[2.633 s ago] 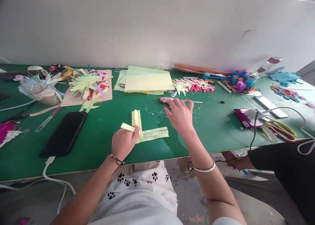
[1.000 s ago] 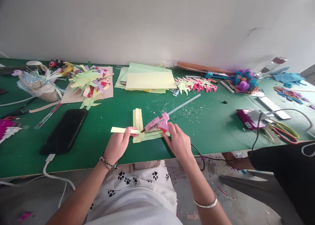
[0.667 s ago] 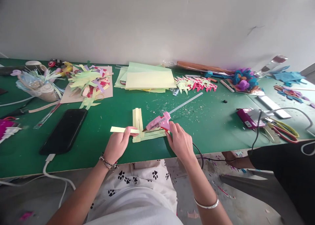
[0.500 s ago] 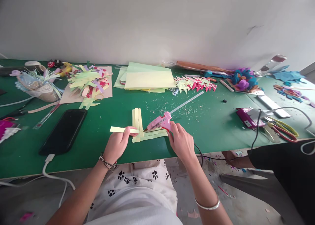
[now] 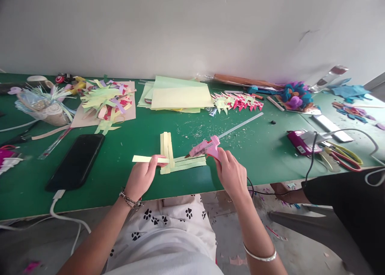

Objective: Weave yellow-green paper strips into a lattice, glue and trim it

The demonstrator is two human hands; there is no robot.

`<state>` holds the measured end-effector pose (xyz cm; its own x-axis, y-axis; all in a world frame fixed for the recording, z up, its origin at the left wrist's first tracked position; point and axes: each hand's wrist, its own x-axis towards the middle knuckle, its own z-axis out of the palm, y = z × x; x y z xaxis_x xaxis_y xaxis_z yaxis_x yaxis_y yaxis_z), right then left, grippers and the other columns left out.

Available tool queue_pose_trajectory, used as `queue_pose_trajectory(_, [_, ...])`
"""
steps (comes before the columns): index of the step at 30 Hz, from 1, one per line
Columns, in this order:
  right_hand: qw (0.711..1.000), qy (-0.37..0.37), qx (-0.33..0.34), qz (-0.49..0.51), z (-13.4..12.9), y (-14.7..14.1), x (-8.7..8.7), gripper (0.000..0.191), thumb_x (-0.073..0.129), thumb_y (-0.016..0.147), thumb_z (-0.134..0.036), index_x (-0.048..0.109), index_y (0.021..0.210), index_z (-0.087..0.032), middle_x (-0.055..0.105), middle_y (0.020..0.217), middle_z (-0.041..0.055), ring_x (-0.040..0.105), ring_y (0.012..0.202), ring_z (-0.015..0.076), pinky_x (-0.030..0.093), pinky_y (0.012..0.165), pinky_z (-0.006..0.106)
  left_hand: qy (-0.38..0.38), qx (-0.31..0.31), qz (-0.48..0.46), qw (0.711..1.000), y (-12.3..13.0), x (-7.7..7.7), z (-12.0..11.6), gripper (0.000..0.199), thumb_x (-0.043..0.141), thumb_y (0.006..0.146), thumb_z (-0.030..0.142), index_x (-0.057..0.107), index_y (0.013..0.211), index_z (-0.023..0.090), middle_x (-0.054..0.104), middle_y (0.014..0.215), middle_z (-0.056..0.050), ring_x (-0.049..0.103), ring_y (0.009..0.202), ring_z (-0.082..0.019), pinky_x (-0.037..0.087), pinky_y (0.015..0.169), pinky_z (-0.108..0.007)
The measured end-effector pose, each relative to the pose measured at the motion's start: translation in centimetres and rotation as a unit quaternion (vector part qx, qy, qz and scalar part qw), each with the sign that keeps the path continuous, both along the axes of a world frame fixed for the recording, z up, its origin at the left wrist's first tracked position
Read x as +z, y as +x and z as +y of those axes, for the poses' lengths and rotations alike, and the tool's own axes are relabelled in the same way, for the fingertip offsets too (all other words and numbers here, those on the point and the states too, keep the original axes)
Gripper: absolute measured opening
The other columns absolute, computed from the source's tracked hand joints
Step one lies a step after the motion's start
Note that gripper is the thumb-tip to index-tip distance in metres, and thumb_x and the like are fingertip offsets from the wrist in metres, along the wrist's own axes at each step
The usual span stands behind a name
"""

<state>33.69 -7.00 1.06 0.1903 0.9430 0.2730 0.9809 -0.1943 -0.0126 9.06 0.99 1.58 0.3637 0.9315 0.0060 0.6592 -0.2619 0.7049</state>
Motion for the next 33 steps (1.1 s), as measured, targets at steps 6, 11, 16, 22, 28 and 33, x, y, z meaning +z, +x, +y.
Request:
queue_pose_trajectory(6, [1.000, 0.005, -0.016, -0.010, -0.4, 1.0, 0.0, 0.031, 0.033, 0.091, -0.031, 0.047, 0.116, -0.018, 0.059, 0.090, 0.0063, 0.052, 0.062, 0.0130, 0.020, 0.042, 0.021, 0.004, 0.000, -0.001, 1.000, 0.1, 0.0, 0.0, 0.050, 0.019, 0.092, 0.036, 0.065, 0.093, 0.017, 0.072, 0.078, -0.005, 0.067, 0.076, -0.019, 0.049, 0.068, -0.027])
queue_pose_trajectory(11, [1.000, 0.009, -0.025, -0.012, -0.6, 1.8, 0.1, 0.033, 0.032, 0.090, -0.031, 0.047, 0.117, -0.019, 0.058, 0.088, 0.0060, 0.049, 0.058, 0.0122, 0.019, 0.042, 0.022, 0.003, -0.002, -0.002, 1.000, 0.0, -0.2, 0.0, 0.050, 0.019, 0.092, 0.037, 0.065, 0.094, 0.017, 0.072, 0.079, -0.005, 0.067, 0.077, -0.019, 0.049, 0.071, -0.028])
queue_pose_trajectory(16, [0.999, 0.029, -0.026, -0.016, -0.7, 2.3, 0.2, 0.041, 0.040, 0.086, -0.044, 0.048, 0.118, -0.020, 0.058, 0.088, 0.0066, 0.051, 0.061, 0.0131, 0.021, 0.041, 0.021, 0.008, -0.004, 0.001, 1.000, 0.0, -0.4, 0.0, 0.050, 0.019, 0.092, 0.037, 0.065, 0.094, 0.017, 0.072, 0.079, -0.004, 0.067, 0.075, -0.019, 0.049, 0.070, -0.028])
queue_pose_trajectory(22, [0.999, 0.021, -0.020, -0.020, -0.8, 2.5, 0.2, 0.042, 0.039, 0.087, -0.046, 0.046, 0.119, -0.020, 0.060, 0.094, 0.0072, 0.054, 0.063, 0.0133, 0.024, 0.040, 0.020, 0.006, -0.004, 0.000, 1.000, 0.0, -0.3, 0.0, 0.050, 0.019, 0.092, 0.037, 0.065, 0.094, 0.017, 0.072, 0.079, -0.005, 0.067, 0.075, -0.019, 0.048, 0.068, -0.028])
queue_pose_trajectory(28, [0.999, 0.009, -0.026, -0.022, -0.9, 2.7, 0.6, 0.039, 0.039, 0.088, -0.040, 0.045, 0.120, -0.019, 0.059, 0.092, 0.0058, 0.054, 0.064, 0.0134, 0.024, 0.040, 0.021, 0.001, -0.001, 0.006, 1.000, 0.0, -0.1, -0.1, 0.051, 0.018, 0.092, 0.038, 0.065, 0.094, 0.018, 0.072, 0.079, -0.004, 0.067, 0.074, -0.019, 0.048, 0.067, -0.028])
queue_pose_trajectory(33, [0.999, 0.005, -0.034, -0.035, -1.1, 3.0, 0.8, 0.035, 0.038, 0.088, -0.036, 0.045, 0.118, -0.019, 0.059, 0.092, 0.0055, 0.053, 0.062, 0.0129, 0.022, 0.041, 0.021, 0.004, 0.000, 0.008, 1.000, 0.0, 0.0, -0.1, 0.052, 0.018, 0.092, 0.039, 0.065, 0.094, 0.017, 0.072, 0.078, -0.004, 0.067, 0.074, -0.019, 0.049, 0.068, -0.027])
